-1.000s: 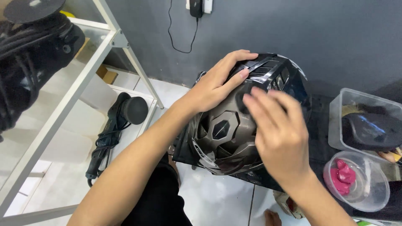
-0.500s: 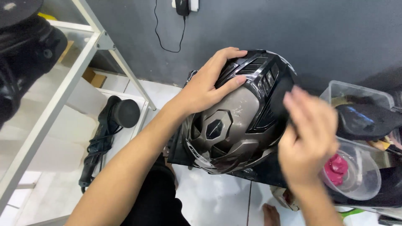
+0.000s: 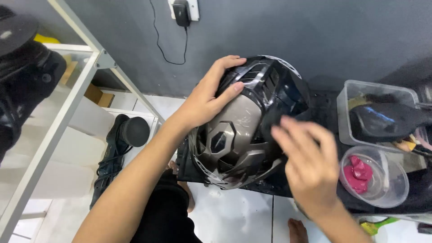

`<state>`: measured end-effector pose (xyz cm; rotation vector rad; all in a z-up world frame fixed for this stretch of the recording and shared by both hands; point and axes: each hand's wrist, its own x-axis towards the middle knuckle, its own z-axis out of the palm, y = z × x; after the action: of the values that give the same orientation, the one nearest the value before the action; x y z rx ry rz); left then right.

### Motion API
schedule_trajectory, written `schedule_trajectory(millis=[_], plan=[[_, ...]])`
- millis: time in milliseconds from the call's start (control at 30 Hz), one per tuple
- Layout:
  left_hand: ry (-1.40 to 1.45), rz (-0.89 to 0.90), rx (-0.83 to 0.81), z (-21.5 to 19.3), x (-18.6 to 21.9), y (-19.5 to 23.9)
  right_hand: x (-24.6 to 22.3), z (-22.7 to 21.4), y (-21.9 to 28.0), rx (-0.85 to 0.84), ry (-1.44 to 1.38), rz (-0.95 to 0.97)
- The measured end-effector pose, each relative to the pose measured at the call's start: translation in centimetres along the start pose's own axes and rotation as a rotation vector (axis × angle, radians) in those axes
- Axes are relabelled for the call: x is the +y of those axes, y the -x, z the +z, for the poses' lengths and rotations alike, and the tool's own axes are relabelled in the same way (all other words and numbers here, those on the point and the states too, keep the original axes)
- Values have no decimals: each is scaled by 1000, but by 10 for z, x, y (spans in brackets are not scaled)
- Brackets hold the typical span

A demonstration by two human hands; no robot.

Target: The person cleans a motorcycle helmet using a pink sponge and a black cloth. They scrub the helmet's surface with the sponge and then wipe it down with the cloth, rotating the helmet to access different areas.

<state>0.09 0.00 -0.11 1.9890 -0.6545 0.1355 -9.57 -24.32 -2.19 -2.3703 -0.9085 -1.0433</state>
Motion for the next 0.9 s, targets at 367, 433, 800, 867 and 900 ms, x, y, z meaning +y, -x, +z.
schedule_trajectory(millis=[367, 433, 800, 867, 900], plan=[[-51, -100, -20, 2, 12, -4, -15, 4, 13, -62, 104, 46], [-78, -112, -15, 3, 20, -4, -10, 10, 34, -76, 46, 40], [-581, -305, 201, 48, 48, -4, 14, 49, 59, 321, -106, 323], [-565, -308, 190, 46, 49, -6, -10, 53, 90, 247, -105, 205], [-564, -309, 186, 47, 46, -5, -7, 54, 92, 245, -104, 209]])
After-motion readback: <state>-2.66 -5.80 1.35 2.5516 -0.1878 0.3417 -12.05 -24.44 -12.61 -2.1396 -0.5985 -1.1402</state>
